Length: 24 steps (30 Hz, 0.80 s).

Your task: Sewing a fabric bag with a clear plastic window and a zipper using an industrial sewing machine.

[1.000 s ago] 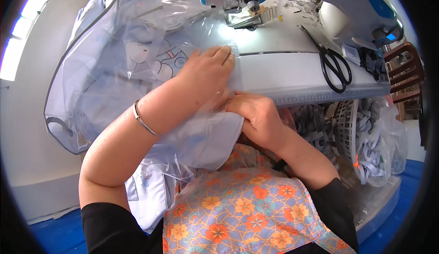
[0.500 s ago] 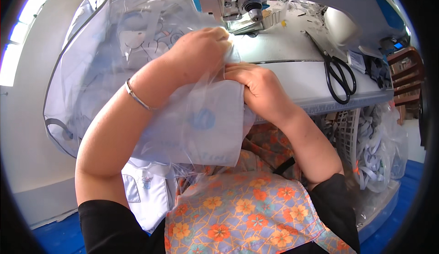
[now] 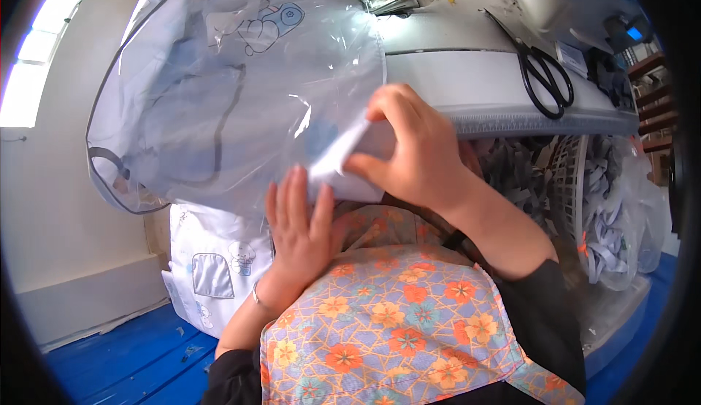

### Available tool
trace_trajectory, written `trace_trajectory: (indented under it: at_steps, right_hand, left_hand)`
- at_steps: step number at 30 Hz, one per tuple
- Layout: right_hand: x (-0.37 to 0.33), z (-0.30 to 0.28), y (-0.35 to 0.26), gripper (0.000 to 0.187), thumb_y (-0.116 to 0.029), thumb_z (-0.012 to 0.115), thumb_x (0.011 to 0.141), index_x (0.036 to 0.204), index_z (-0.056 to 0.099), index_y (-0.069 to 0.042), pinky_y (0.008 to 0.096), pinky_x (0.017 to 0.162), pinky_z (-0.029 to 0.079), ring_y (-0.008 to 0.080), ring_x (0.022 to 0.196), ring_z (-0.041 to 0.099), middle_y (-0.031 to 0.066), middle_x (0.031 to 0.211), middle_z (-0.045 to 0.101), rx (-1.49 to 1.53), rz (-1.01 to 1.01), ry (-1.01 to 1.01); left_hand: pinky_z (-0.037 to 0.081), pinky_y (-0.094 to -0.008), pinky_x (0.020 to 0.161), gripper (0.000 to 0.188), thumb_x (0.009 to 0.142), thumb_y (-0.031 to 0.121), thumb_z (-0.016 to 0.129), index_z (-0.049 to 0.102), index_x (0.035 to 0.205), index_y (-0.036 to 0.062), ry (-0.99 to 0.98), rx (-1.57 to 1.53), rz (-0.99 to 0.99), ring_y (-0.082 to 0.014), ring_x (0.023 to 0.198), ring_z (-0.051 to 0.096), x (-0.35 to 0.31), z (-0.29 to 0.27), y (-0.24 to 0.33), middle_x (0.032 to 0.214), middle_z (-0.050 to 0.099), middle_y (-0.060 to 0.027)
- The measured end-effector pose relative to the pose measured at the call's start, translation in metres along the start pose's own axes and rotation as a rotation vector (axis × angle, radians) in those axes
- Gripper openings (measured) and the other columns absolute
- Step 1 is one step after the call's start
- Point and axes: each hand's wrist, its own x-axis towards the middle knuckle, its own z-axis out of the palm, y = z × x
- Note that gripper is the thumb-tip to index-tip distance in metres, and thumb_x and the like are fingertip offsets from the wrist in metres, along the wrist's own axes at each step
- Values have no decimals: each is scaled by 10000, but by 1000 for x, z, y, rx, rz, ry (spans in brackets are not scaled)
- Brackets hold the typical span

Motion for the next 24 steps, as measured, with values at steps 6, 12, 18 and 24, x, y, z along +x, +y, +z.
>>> trace_trajectory:
  at_steps: [6, 12, 18, 24]
  right_hand:
    - [1, -9, -7, 371, -197, 819, 775, 1000, 566, -42, 397, 755, 517, 316, 882, 632, 122, 959, 612, 152, -34, 73]
    - [12, 33, -1, 464, -241, 689, 800, 1240, 655, -101, 451, 976, 479, 336, 1134, 618, 191, 1162, 673, 112, -168, -396]
    - [-49, 94, -110, 585, -520, 617, 904, 1319, 639, -108, 387, 1001, 447, 266, 1133, 623, 163, 1270, 658, 1120, -83, -1344]
    - [-90, 39, -10, 293, -278, 638, 916, 1067, 732, -45, 356, 794, 550, 211, 875, 712, 134, 940, 737, 513, 444, -948]
  left_hand:
    - [486, -454, 771, 266, 780, 28, 620, 654, 1043, 6, 213, -93, 1, -357, 842, 612, 42, -44, -51, 931, 649, -160]
    - [495, -450, 747, 135, 794, 52, 682, 637, 917, 19, 161, -47, 262, -370, 817, 611, 118, -98, -51, 860, 638, -144]
    - [516, -454, 763, 139, 859, 199, 608, 636, 865, 64, -761, -51, 437, -367, 863, 639, 104, -60, -36, 834, 637, -146]
    - [503, -430, 915, 386, 787, -10, 603, 633, 1170, 25, -416, -204, 345, -339, 1147, 591, 26, -59, -36, 1260, 574, -203]
